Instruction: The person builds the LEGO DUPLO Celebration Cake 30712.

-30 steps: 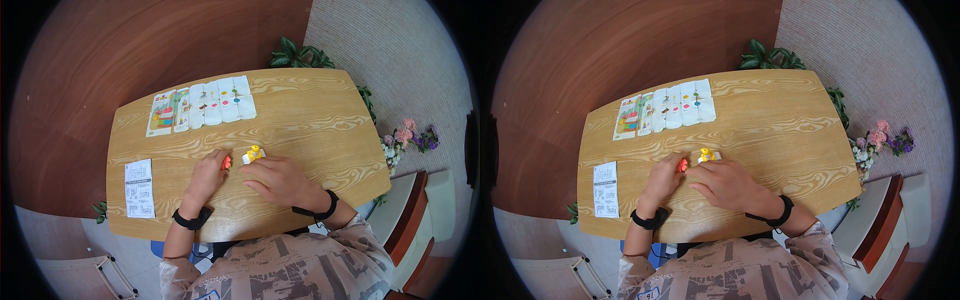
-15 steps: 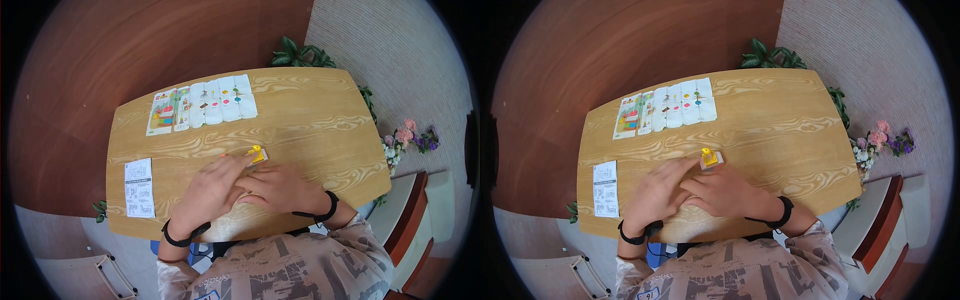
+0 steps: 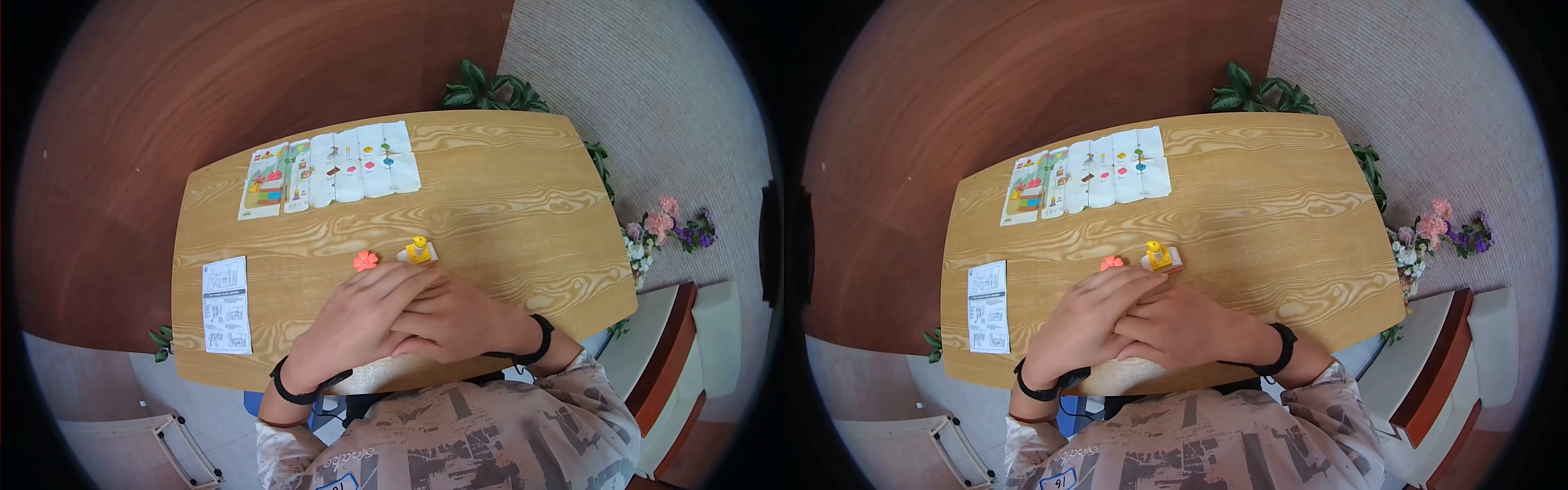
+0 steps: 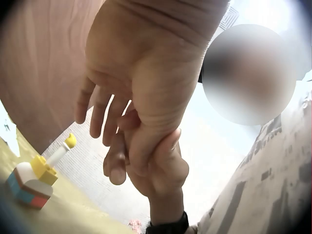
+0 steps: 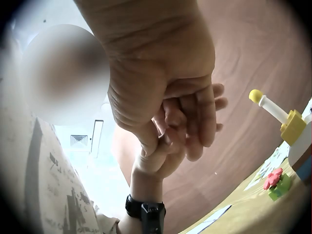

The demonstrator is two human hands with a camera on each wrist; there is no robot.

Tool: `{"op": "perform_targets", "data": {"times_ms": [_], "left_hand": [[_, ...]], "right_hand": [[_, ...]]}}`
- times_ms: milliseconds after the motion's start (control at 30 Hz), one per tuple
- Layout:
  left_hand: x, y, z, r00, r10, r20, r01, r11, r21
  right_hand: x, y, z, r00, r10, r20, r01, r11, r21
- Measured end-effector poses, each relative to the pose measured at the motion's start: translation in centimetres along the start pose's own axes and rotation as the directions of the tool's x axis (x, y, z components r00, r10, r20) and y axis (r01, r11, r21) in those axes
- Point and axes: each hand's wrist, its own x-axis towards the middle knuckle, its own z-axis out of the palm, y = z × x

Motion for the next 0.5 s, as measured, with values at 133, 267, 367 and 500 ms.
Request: {"op": "perform_targets", "data": {"times_ms": [133,267,367,500], "left_hand": [[-0.5,-0.3,0.6,0.973,-0.131,0.188,0.133,0.991,0.007],[-0.2,0.2,0.6,0.999,-0.009,0.050,0.009,1.000,-0.004],[0.1,0.6,0.3,0.999,0.049,0.007,-0.049,0.999,-0.002],[0.2,1.1,-0.1,0.998,0.035,0.058,-0.035,0.999,-0.007]], "right_hand": [[-0.2,0.0,-0.1,0.998,0.012,0.060,-0.010,0.999,-0.042],[-0.1,0.3,0.0,0.998,-0.063,-0.011,0.063,0.997,-0.053],[0.1,0.0,-0.4,0.997,-0.073,-0.012,0.072,0.997,-0.032],[0.0,-0.4,-0.6,0.999,-0.040,0.015,0.040,0.999,0.020]]}}
